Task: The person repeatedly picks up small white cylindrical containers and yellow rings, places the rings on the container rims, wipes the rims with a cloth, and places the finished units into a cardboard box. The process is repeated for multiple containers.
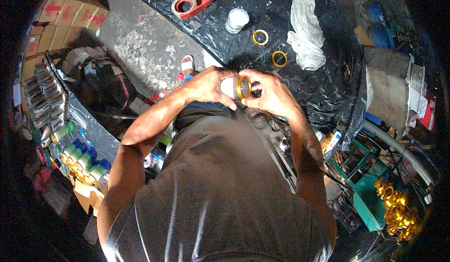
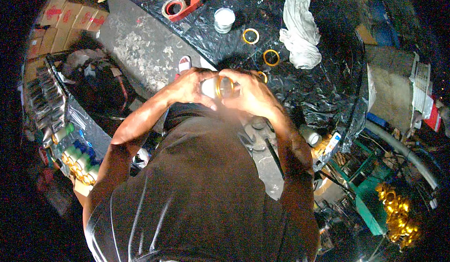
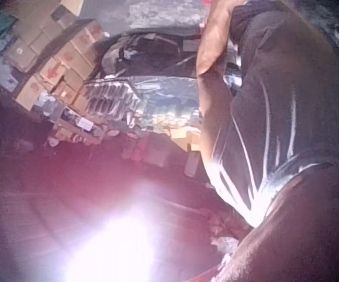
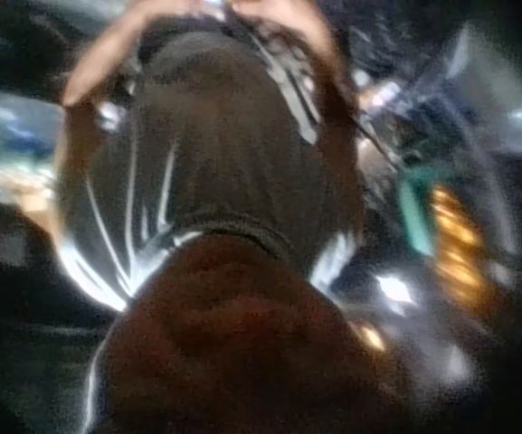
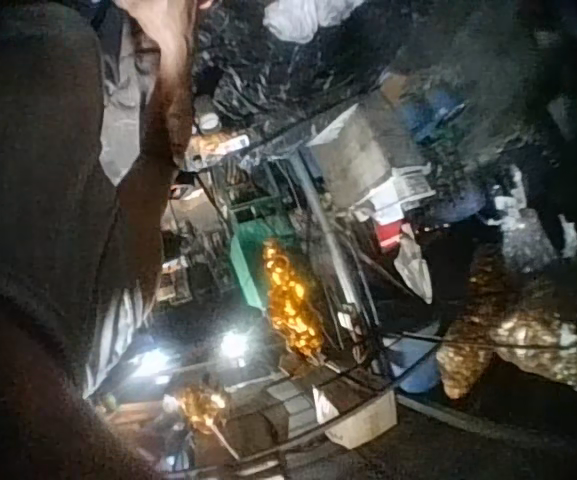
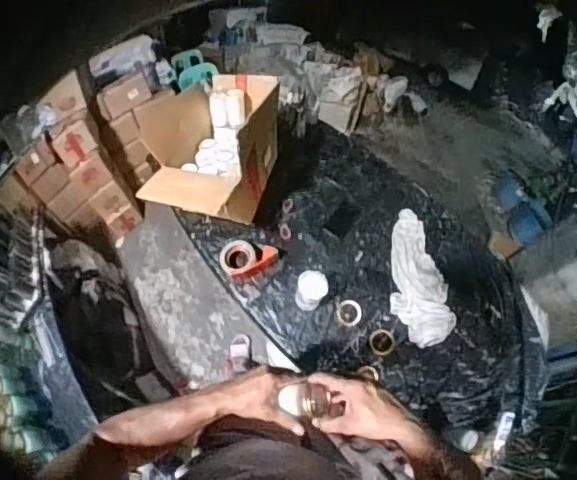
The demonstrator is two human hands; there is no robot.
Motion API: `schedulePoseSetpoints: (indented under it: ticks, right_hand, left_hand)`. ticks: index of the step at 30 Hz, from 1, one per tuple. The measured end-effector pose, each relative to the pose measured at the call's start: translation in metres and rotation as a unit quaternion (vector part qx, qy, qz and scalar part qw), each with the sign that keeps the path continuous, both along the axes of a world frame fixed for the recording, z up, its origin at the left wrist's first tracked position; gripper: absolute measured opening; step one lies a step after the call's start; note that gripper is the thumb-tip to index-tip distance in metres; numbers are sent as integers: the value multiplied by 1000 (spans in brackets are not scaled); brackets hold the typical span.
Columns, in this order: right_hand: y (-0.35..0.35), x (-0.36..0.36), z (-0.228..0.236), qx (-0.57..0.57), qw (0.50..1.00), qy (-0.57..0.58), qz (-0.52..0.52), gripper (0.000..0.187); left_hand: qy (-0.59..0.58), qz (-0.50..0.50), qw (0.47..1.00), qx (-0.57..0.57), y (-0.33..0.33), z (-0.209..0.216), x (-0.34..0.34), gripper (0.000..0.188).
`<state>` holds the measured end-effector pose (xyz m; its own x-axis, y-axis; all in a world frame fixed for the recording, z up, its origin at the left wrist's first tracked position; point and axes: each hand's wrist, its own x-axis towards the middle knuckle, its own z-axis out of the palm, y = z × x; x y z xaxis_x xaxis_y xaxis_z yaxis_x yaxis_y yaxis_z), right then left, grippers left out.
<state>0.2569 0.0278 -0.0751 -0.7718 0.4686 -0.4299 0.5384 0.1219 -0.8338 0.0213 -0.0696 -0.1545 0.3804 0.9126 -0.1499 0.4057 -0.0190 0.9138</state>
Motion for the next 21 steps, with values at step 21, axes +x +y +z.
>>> schedulePoseSetpoints:
  ticks: [21]
  right_hand:
    - [154,-122,-96,367,922,-117,27,70]
  left_hand:
    - [-110,281,950,83,75,-156,-12,81]
